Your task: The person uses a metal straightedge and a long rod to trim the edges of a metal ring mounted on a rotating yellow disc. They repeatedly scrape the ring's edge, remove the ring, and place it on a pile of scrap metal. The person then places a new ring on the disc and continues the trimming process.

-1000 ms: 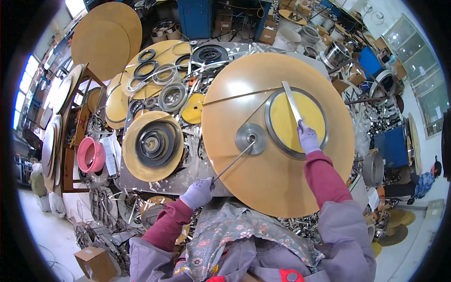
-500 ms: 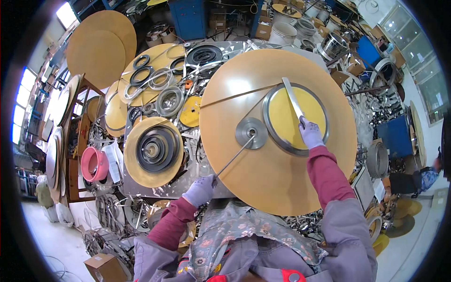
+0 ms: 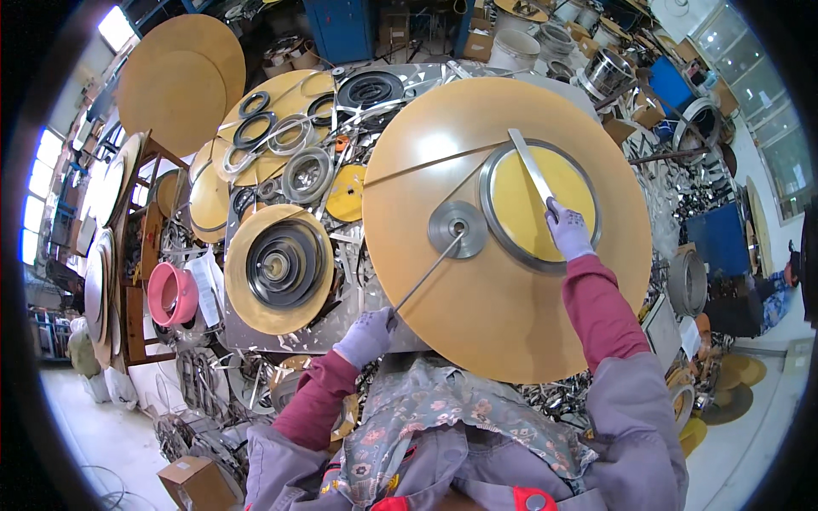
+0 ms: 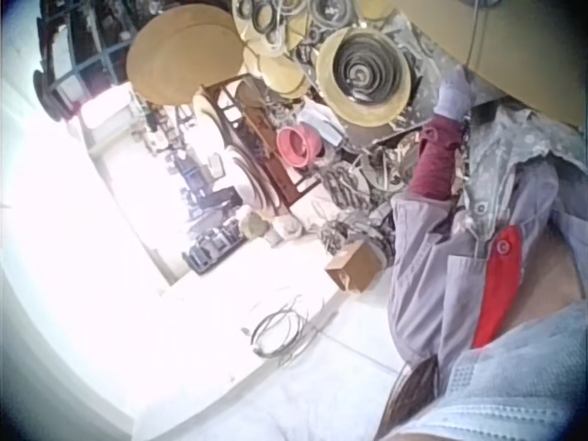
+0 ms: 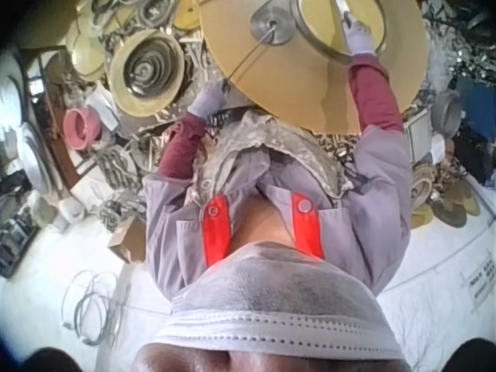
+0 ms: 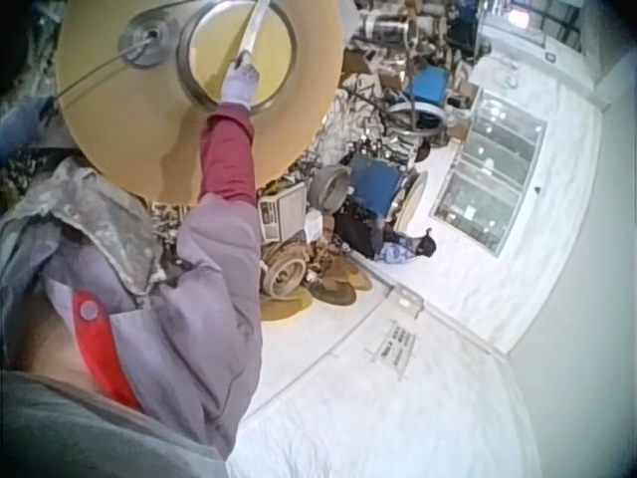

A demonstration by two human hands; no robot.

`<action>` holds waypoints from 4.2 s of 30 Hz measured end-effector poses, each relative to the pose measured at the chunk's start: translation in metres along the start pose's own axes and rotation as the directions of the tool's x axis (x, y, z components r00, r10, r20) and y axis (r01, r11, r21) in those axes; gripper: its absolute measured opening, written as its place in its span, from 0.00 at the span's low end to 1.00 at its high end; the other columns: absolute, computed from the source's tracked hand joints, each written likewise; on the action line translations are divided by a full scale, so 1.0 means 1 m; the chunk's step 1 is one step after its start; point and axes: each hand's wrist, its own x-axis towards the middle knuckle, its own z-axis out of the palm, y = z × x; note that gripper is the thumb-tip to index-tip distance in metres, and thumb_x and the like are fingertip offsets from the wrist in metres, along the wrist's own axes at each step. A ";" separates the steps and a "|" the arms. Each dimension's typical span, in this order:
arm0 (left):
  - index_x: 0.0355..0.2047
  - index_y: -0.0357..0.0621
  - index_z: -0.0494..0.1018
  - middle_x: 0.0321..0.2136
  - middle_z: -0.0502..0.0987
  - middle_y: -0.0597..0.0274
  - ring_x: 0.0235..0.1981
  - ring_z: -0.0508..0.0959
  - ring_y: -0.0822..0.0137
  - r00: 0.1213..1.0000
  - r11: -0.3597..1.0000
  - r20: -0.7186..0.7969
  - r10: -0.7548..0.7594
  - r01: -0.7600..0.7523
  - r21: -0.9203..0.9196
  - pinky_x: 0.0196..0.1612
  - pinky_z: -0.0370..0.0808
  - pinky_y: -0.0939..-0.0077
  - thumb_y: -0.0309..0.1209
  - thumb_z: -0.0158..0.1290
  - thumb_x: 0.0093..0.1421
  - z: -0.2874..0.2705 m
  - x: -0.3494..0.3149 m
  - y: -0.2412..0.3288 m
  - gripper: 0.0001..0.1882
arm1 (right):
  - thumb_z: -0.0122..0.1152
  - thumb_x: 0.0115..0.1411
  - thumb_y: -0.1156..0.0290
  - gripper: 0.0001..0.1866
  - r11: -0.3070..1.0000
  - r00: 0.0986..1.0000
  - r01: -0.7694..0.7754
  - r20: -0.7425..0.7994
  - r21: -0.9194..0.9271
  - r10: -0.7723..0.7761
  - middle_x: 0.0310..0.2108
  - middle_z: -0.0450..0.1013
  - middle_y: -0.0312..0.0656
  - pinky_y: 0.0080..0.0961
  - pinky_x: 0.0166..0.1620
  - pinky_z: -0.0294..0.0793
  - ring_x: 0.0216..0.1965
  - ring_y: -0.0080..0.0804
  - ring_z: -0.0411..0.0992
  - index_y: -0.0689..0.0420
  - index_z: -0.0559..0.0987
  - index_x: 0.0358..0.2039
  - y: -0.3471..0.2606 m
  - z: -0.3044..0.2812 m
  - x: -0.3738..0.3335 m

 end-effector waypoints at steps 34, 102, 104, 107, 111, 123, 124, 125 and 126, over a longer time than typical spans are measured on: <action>0.33 0.37 0.67 0.26 0.74 0.39 0.32 0.74 0.41 1.000 1.000 -0.005 -0.025 0.025 -0.013 0.35 0.68 0.51 0.31 0.45 0.60 -0.003 -0.003 0.001 0.08 | 0.50 0.61 0.60 0.17 0.998 0.999 0.017 -0.041 0.064 -0.014 0.36 0.75 0.52 0.40 0.45 0.70 0.38 0.49 0.73 0.54 0.74 0.48 -0.025 -0.007 -0.010; 0.31 0.36 0.67 0.25 0.73 0.40 0.32 0.74 0.40 0.999 0.998 -0.007 0.036 -0.037 -0.046 0.34 0.69 0.51 0.31 0.46 0.59 0.008 -0.012 0.005 0.09 | 0.50 0.59 0.59 0.22 0.996 0.995 -0.082 0.056 0.017 0.081 0.33 0.74 0.57 0.44 0.43 0.71 0.38 0.52 0.73 0.62 0.69 0.48 -0.031 -0.008 -0.011; 0.32 0.37 0.67 0.25 0.73 0.40 0.32 0.74 0.41 0.999 0.999 -0.001 0.037 -0.037 -0.036 0.35 0.69 0.51 0.31 0.46 0.60 0.009 -0.012 0.005 0.09 | 0.51 0.59 0.59 0.21 0.996 0.996 -0.082 0.036 0.031 0.080 0.33 0.74 0.57 0.44 0.42 0.71 0.37 0.52 0.73 0.61 0.70 0.47 -0.030 -0.007 -0.011; 0.32 0.37 0.67 0.26 0.74 0.40 0.32 0.74 0.41 0.999 0.999 0.000 0.041 -0.041 -0.024 0.35 0.69 0.52 0.32 0.46 0.59 0.010 -0.012 0.007 0.09 | 0.52 0.58 0.59 0.20 0.996 0.997 -0.080 -0.014 0.041 0.081 0.31 0.74 0.56 0.43 0.41 0.71 0.35 0.52 0.73 0.61 0.73 0.44 -0.027 -0.004 -0.012; 0.32 0.37 0.67 0.26 0.74 0.40 0.33 0.74 0.41 1.000 1.000 0.001 0.015 -0.015 -0.023 0.36 0.69 0.52 0.31 0.46 0.59 0.009 -0.013 0.007 0.09 | 0.52 0.58 0.59 0.20 0.995 0.995 -0.095 0.008 0.026 0.094 0.31 0.74 0.56 0.42 0.41 0.71 0.35 0.52 0.73 0.61 0.73 0.44 -0.030 -0.004 -0.009; 0.33 0.37 0.67 0.25 0.74 0.41 0.31 0.75 0.42 1.000 1.000 -0.012 0.016 -0.016 -0.025 0.34 0.70 0.52 0.31 0.45 0.59 0.014 -0.013 0.000 0.09 | 0.51 0.58 0.57 0.24 0.997 0.995 -0.053 -0.093 -0.048 0.048 0.35 0.75 0.55 0.42 0.44 0.70 0.39 0.50 0.73 0.60 0.70 0.50 -0.011 0.012 -0.004; 0.33 0.37 0.67 0.25 0.74 0.41 0.31 0.75 0.42 1.000 1.000 -0.006 0.017 -0.017 -0.018 0.34 0.70 0.52 0.31 0.45 0.59 0.014 -0.014 0.000 0.09 | 0.51 0.58 0.57 0.24 0.998 0.996 -0.050 -0.071 -0.029 0.047 0.35 0.75 0.55 0.42 0.44 0.70 0.39 0.50 0.73 0.60 0.70 0.51 -0.011 0.011 -0.003; 0.32 0.36 0.67 0.25 0.74 0.41 0.30 0.75 0.42 1.000 1.000 -0.010 0.015 -0.016 -0.027 0.34 0.70 0.52 0.32 0.45 0.59 0.013 -0.016 0.001 0.09 | 0.51 0.58 0.57 0.24 0.999 0.998 -0.049 -0.049 -0.011 0.048 0.35 0.75 0.55 0.42 0.44 0.70 0.39 0.50 0.73 0.60 0.70 0.51 -0.011 0.010 -0.002; 0.32 0.36 0.67 0.25 0.74 0.41 0.30 0.75 0.42 1.000 0.999 -0.012 0.022 -0.022 -0.039 0.34 0.69 0.52 0.32 0.45 0.59 0.014 -0.017 0.005 0.09 | 0.51 0.58 0.57 0.25 0.999 0.998 -0.053 -0.030 0.001 0.053 0.35 0.75 0.55 0.42 0.44 0.70 0.39 0.50 0.73 0.60 0.70 0.51 -0.011 0.005 -0.002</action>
